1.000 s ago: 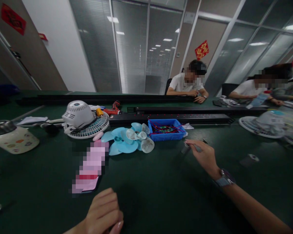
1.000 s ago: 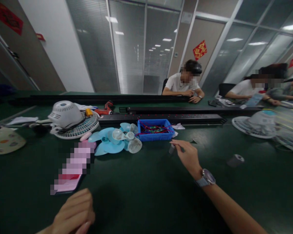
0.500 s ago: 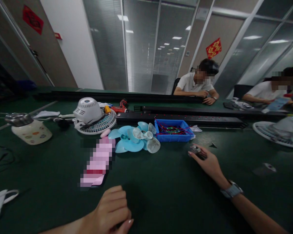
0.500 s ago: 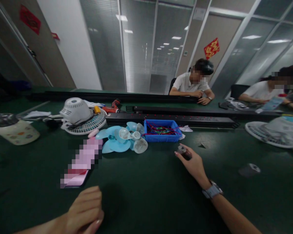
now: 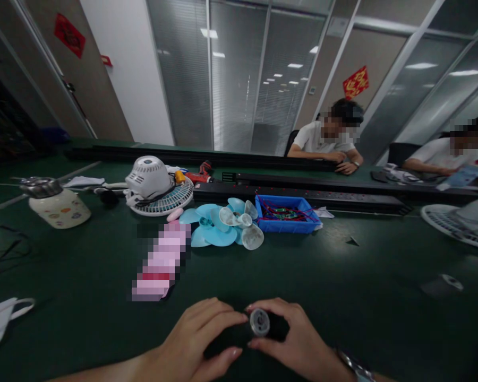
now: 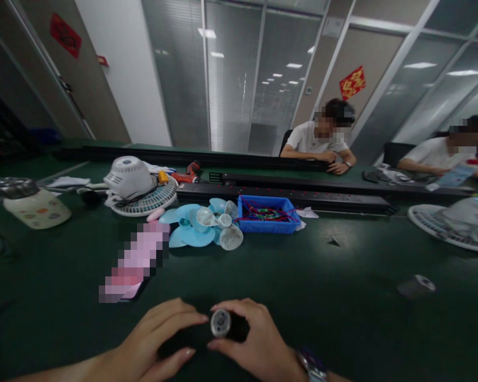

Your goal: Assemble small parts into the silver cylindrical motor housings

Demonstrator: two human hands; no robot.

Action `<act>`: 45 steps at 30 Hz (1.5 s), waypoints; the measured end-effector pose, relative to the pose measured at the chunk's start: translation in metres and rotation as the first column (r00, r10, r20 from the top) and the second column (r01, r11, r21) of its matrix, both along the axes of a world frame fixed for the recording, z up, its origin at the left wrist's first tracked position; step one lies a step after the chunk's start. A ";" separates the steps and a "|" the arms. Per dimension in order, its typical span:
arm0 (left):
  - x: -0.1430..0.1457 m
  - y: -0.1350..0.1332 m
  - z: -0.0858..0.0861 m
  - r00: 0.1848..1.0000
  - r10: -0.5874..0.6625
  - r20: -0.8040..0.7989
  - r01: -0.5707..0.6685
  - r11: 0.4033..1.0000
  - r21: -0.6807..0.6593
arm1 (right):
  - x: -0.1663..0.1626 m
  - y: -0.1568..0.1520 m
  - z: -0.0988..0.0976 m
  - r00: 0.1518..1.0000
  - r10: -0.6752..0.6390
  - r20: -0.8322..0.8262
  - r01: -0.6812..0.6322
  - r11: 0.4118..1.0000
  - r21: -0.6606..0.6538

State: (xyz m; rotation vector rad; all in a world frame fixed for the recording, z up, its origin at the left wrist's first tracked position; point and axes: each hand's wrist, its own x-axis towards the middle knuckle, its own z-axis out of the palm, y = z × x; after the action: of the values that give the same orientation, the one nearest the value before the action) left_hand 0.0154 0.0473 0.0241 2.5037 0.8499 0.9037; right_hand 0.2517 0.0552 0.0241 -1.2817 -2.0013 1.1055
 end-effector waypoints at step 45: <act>-0.007 0.030 -0.011 0.937 0.339 0.085 -0.273 0.862 -0.427 | 0.136 0.101 -0.034 0.706 -0.704 -0.076 0.600 0.537 0.593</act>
State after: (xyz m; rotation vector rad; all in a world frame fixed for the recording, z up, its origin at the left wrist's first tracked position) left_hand 0.0087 0.0772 0.0130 1.9408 1.2634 0.8944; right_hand 0.3874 0.1564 -0.0103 -1.5906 -1.5104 -0.0114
